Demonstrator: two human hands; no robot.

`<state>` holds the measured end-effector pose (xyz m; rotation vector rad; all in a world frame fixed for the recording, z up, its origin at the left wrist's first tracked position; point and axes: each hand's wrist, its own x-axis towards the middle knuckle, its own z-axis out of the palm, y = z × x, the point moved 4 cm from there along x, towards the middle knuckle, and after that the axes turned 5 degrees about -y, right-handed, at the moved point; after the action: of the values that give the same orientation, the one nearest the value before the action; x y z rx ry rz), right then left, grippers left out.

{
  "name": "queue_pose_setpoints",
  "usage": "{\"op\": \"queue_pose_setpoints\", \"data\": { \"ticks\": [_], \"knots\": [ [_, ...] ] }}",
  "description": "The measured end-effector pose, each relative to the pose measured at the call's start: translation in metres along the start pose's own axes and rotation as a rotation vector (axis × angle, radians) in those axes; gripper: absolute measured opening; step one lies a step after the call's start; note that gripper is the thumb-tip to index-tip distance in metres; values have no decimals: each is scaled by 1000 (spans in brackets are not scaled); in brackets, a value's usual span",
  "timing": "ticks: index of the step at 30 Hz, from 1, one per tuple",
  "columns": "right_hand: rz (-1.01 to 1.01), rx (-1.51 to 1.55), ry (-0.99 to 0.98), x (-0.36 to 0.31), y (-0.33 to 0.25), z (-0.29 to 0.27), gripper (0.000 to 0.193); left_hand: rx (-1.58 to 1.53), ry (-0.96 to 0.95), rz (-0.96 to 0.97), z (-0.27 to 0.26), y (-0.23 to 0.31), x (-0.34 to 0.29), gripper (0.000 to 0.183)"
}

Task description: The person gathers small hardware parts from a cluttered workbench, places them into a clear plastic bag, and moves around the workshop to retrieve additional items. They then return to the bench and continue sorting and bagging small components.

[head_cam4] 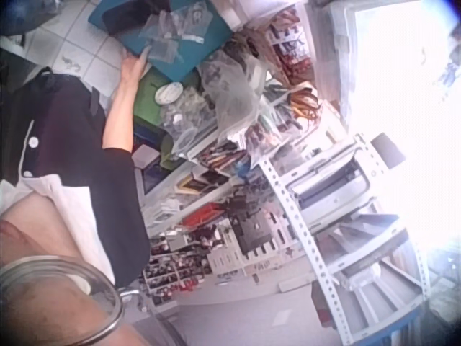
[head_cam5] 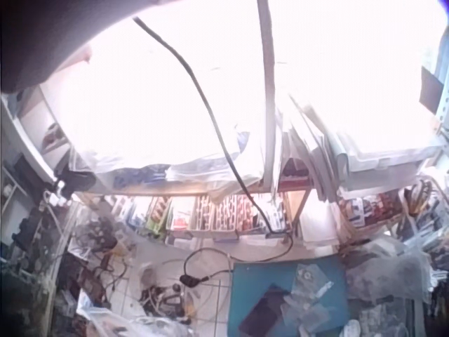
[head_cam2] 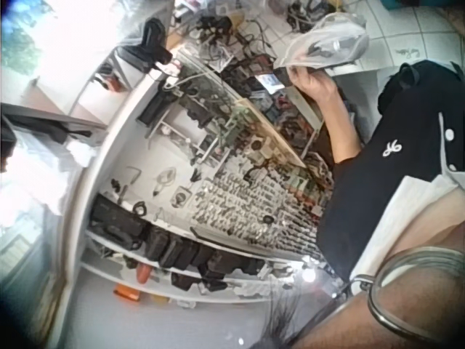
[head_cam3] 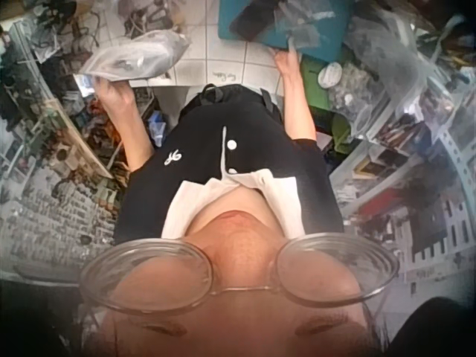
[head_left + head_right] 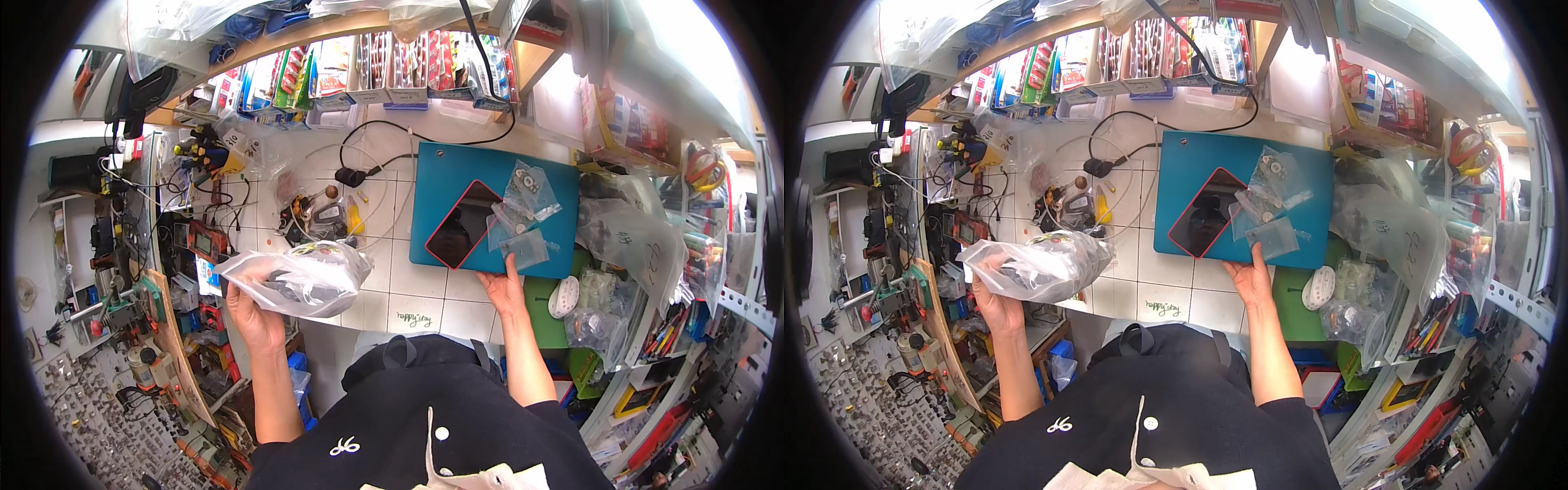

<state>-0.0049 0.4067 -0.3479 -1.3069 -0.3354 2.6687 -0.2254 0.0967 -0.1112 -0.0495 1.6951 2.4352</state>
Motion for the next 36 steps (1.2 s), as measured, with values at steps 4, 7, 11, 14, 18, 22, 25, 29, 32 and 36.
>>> {"op": "queue_pose_setpoints", "data": {
  "ticks": [4,7,11,14,18,22,25,29,32,36],
  "knots": [
    [185,-308,125,-28,-13,17,39,8,-7,-8,-10,-4,0,17],
    [138,-895,133,-50,-25,44,30,-2,-5,11,-23,-1,-4,18],
    [-399,-1157,-87,-27,-43,118,17,-21,14,-13,-42,5,-10,19],
    [-805,-1554,-135,33,-73,179,27,-20,20,-14,-55,16,-17,20],
    [-994,-2401,172,112,-89,205,23,32,154,-11,-77,32,-24,15],
    [-879,-2689,530,138,-129,191,17,26,115,21,-97,41,-15,14],
    [-922,-2785,300,97,-146,189,17,55,128,-9,-110,40,-4,14],
    [-980,-2563,402,-26,-169,190,18,65,126,-13,-113,32,10,16],
    [-868,-2542,842,-118,-207,189,19,1,77,-8,-107,28,16,15],
    [-1045,-2326,1057,-220,-267,194,24,-37,38,1,-95,27,19,15]
  ]
}}
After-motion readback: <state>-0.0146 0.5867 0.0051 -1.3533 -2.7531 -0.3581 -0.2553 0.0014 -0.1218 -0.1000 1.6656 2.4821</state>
